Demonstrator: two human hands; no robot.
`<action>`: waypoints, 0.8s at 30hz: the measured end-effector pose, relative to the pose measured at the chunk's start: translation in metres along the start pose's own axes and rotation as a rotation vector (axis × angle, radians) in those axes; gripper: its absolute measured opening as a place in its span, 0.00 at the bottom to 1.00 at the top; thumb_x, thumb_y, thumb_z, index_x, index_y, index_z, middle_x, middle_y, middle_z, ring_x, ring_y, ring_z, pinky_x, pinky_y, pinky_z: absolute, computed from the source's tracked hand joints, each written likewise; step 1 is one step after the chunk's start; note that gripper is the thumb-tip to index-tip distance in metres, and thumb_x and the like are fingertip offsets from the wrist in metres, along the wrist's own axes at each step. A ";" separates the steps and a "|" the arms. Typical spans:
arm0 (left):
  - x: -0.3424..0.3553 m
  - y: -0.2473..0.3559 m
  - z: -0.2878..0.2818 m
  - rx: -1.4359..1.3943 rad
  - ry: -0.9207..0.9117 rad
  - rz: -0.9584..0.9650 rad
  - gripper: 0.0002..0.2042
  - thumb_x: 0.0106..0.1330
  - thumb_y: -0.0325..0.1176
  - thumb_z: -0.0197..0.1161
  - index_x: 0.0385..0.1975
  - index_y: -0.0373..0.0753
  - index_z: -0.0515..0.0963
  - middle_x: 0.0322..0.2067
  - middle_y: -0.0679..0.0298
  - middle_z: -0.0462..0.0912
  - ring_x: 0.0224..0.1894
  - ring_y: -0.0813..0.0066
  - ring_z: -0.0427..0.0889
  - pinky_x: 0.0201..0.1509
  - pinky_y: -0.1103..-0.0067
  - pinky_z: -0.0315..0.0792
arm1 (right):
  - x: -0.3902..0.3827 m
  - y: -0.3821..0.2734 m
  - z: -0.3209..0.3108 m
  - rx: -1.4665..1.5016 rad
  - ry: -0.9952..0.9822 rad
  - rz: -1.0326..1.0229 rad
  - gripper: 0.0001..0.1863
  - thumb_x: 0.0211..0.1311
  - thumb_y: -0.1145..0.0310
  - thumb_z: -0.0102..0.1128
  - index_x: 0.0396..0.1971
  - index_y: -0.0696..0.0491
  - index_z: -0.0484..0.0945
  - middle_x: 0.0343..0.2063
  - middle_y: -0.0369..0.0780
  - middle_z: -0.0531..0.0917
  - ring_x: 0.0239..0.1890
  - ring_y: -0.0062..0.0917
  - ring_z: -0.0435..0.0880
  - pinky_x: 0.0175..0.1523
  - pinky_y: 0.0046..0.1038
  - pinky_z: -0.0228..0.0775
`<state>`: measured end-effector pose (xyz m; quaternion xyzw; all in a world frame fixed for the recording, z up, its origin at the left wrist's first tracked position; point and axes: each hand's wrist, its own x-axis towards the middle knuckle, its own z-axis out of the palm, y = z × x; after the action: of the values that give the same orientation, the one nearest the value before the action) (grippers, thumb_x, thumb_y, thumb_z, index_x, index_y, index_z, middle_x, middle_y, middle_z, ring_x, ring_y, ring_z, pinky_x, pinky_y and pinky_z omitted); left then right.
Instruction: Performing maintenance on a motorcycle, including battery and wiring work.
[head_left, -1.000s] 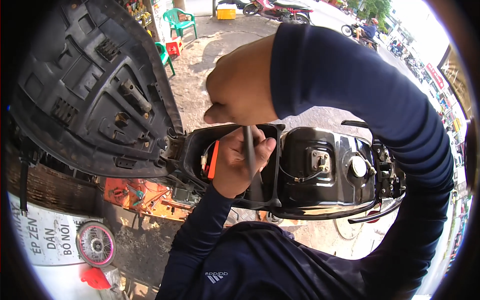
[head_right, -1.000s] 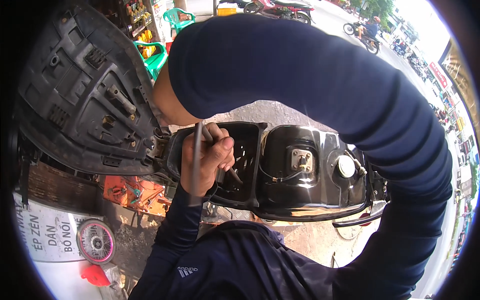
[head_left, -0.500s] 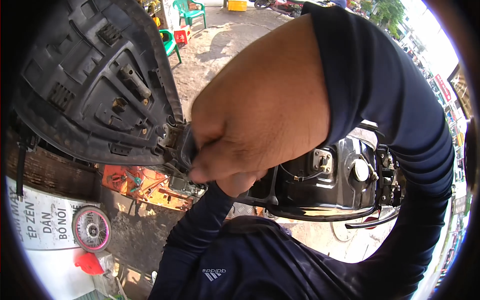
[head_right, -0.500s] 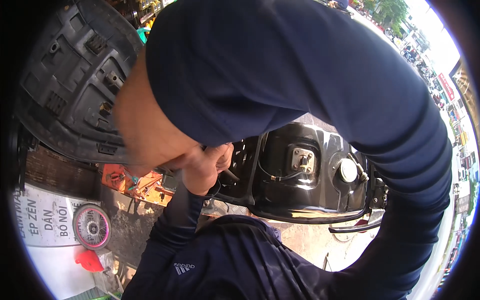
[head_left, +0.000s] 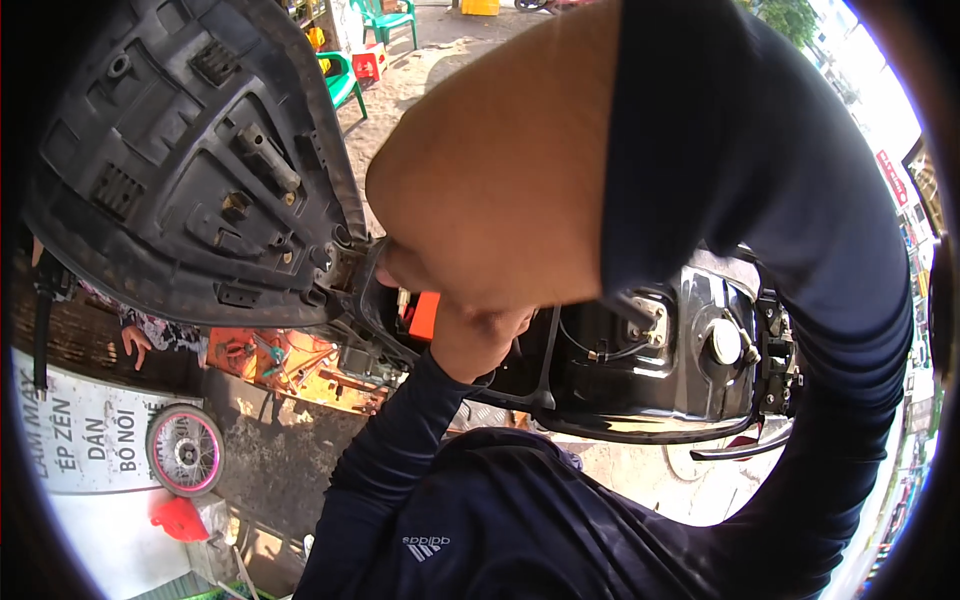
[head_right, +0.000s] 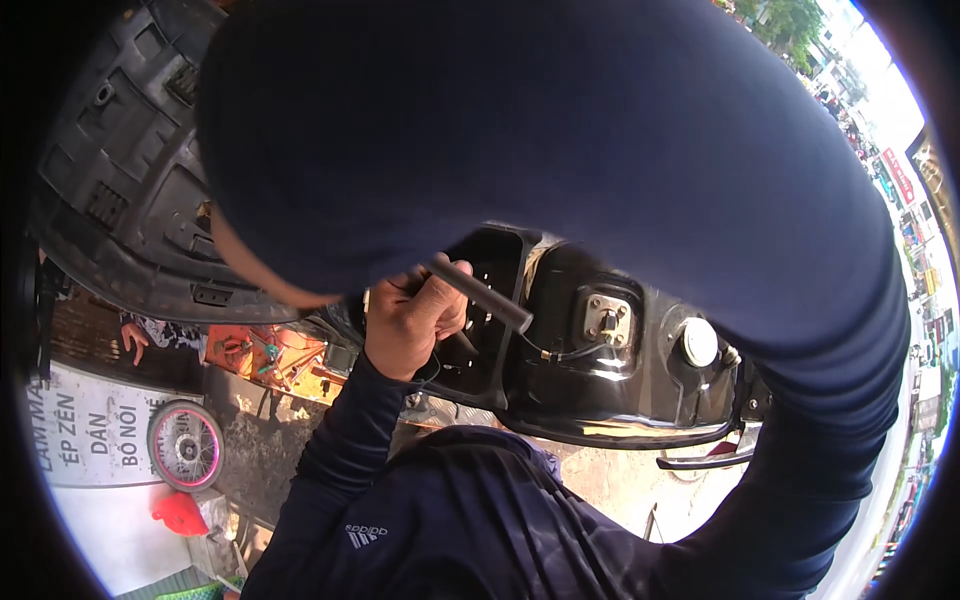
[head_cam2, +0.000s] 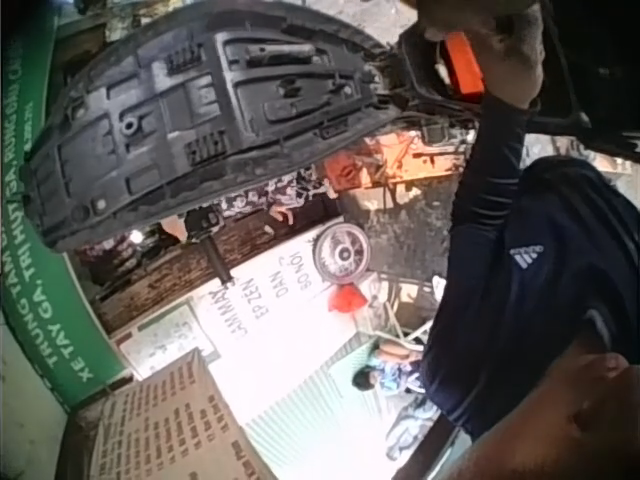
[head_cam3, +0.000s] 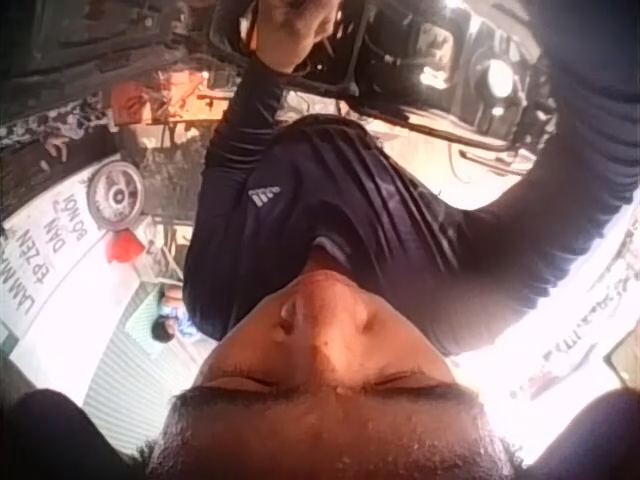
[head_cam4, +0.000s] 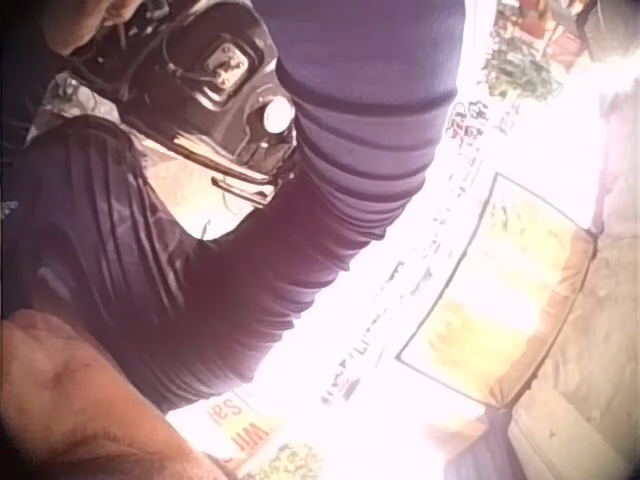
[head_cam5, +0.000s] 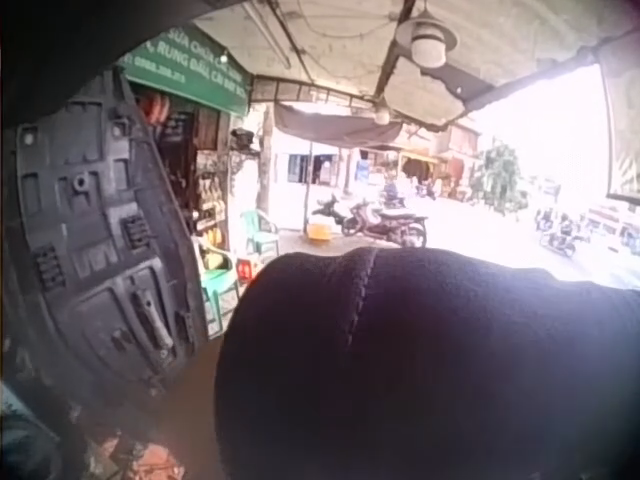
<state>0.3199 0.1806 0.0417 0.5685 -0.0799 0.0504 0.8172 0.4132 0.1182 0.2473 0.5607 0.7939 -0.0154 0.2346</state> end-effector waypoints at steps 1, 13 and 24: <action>0.000 -0.001 0.002 0.218 0.033 0.150 0.18 0.69 0.29 0.57 0.14 0.37 0.68 0.11 0.72 0.64 0.12 0.86 0.59 0.17 0.83 0.52 | 0.002 0.000 -0.001 0.008 0.027 0.018 0.14 0.58 0.61 0.59 0.37 0.55 0.84 0.26 0.43 0.83 0.36 0.38 0.84 0.43 0.37 0.75; -0.017 0.009 -0.026 -0.278 -0.236 0.048 0.07 0.68 0.28 0.59 0.42 0.33 0.75 0.17 0.67 0.71 0.16 0.82 0.68 0.19 0.83 0.65 | 0.008 -0.030 0.003 -0.188 0.314 0.304 0.14 0.46 0.58 0.65 0.28 0.52 0.87 0.28 0.43 0.86 0.35 0.38 0.87 0.41 0.39 0.78; -0.001 0.108 -0.043 -0.009 0.067 0.071 0.28 0.69 0.32 0.52 0.68 0.35 0.54 0.48 0.53 0.76 0.49 0.70 0.77 0.57 0.76 0.70 | 0.028 -0.071 0.067 0.282 0.803 0.331 0.24 0.67 0.51 0.57 0.31 0.61 0.81 0.20 0.47 0.79 0.21 0.41 0.80 0.29 0.38 0.74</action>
<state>0.3037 0.2585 0.1264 0.5594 -0.0728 0.0981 0.8198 0.3658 0.0971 0.1598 0.6681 0.7117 0.1329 -0.1713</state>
